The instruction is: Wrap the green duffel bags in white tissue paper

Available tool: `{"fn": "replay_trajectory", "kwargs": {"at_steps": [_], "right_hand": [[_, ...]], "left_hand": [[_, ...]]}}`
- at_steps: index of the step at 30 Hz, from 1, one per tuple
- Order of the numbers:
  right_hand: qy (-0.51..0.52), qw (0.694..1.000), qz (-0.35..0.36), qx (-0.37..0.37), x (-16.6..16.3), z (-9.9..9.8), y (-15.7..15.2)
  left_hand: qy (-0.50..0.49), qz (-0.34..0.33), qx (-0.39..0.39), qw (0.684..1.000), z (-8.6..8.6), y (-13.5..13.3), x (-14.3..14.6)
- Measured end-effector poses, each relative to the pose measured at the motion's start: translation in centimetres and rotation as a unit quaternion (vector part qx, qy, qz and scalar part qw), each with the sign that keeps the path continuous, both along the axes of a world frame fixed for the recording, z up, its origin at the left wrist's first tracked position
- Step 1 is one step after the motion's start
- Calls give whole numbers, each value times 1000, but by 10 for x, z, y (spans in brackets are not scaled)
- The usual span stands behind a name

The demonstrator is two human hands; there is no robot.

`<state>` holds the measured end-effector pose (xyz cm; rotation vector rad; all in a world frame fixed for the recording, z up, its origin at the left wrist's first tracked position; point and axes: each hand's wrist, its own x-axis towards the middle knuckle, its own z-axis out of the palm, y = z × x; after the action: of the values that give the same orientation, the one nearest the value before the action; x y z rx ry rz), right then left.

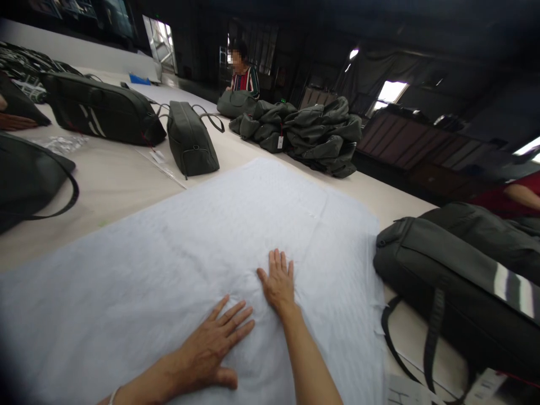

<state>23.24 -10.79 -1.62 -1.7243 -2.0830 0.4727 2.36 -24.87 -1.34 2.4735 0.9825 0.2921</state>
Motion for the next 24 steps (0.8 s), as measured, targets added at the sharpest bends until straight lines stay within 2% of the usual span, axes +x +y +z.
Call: {"fn": "replay_trajectory", "kwargs": {"at_steps": [1,3,7,10,12,14,16,18,20,24], "right_hand": [[5,1000,18,-7,-6,-7,-1],[30,999,6,-23,-3,-9,2],[67,996,-57,0,39,21,9],[47,997,-47,40,58,34,-4],[-10,999,11,49,53,25,-19],[-73,994,78,37,42,9,-32],[-110,989,98,22,31,-7,-34],[-120,989,78,23,28,-15,-24],[-114,992,51,30,31,-14,-5],[-97,993,-20,57,51,14,22]], "left_hand": [[5,0,-2,1000,1,0,0],[13,1,-4,1000,2,2,1],[22,-6,9,1000,1,6,1],[27,-9,29,999,-2,10,3],[27,-10,47,998,-4,13,5],[32,-12,60,998,-6,17,6],[40,-16,65,997,-6,24,8],[45,-17,66,997,-6,36,13],[42,-16,63,997,-5,52,20],[27,-16,51,998,-1,89,39]]}}
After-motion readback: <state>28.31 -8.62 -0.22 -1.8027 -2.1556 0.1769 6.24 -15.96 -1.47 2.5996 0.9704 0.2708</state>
